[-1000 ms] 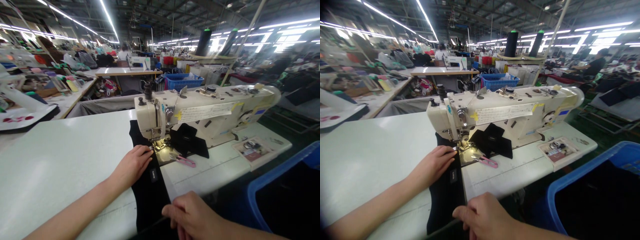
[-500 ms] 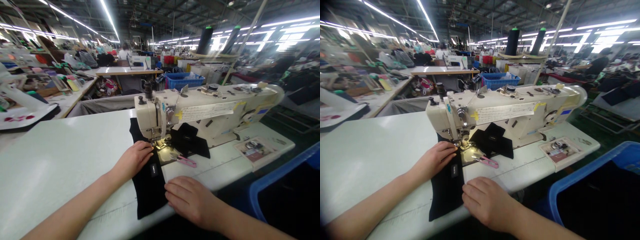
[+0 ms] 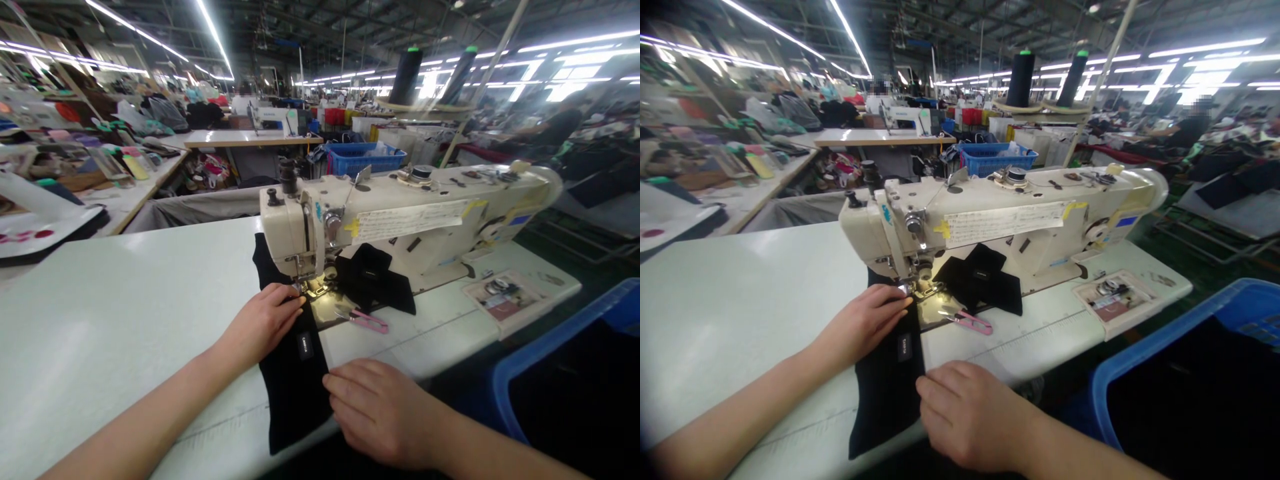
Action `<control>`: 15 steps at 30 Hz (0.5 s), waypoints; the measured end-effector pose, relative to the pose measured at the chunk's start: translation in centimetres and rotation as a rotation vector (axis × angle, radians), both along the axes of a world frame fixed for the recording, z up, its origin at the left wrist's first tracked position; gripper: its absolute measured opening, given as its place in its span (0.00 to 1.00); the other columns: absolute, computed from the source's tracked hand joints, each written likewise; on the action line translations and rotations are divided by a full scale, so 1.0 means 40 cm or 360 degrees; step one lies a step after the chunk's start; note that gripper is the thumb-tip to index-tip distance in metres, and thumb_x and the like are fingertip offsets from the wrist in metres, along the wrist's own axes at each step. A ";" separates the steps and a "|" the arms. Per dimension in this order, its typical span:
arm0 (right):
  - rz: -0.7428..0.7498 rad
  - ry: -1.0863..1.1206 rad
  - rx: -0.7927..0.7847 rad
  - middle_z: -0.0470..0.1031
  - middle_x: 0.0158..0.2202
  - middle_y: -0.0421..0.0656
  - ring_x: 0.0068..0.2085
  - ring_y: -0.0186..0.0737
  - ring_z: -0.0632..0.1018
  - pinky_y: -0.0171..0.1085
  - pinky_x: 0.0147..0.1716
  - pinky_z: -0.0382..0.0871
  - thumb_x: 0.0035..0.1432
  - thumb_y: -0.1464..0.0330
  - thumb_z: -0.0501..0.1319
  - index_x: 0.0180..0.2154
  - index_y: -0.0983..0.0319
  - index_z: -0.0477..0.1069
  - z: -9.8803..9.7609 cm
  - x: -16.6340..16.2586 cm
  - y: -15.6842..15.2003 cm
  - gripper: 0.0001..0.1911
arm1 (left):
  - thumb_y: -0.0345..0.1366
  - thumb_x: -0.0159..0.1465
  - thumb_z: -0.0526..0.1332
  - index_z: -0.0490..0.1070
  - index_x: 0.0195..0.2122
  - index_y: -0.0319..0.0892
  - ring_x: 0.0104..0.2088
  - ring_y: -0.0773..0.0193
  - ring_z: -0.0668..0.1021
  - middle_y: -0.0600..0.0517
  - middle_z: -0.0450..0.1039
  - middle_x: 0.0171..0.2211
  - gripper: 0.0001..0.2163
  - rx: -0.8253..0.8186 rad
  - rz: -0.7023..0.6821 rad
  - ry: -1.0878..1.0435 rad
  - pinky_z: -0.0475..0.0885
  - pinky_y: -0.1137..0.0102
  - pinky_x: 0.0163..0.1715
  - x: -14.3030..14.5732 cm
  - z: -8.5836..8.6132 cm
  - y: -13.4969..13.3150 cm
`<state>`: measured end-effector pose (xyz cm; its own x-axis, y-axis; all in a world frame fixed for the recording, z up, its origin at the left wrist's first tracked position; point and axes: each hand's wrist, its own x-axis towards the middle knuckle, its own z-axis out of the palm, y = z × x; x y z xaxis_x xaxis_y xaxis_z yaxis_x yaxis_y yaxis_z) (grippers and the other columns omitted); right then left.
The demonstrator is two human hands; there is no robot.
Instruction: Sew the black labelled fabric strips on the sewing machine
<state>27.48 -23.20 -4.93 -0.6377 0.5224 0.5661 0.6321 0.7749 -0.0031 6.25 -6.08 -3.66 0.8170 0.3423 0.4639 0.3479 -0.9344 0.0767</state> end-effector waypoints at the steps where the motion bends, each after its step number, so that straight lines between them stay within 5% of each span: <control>1: 0.0021 -0.0001 0.0005 0.81 0.45 0.50 0.43 0.44 0.79 0.41 0.43 0.75 0.65 0.74 0.57 0.39 0.68 0.76 0.000 0.001 -0.003 0.09 | 0.33 0.73 0.53 0.77 0.47 0.37 0.42 0.56 0.76 0.42 0.76 0.43 0.13 0.0007 -0.0024 0.0009 0.78 0.62 0.41 0.002 0.001 -0.004; 15: -0.0009 -0.0016 0.0082 0.81 0.44 0.52 0.43 0.44 0.79 0.41 0.43 0.75 0.65 0.76 0.58 0.39 0.70 0.76 0.007 -0.005 0.005 0.08 | 0.32 0.73 0.54 0.77 0.46 0.36 0.43 0.56 0.76 0.42 0.75 0.44 0.12 0.0028 -0.0013 0.0017 0.79 0.61 0.42 -0.004 -0.002 0.014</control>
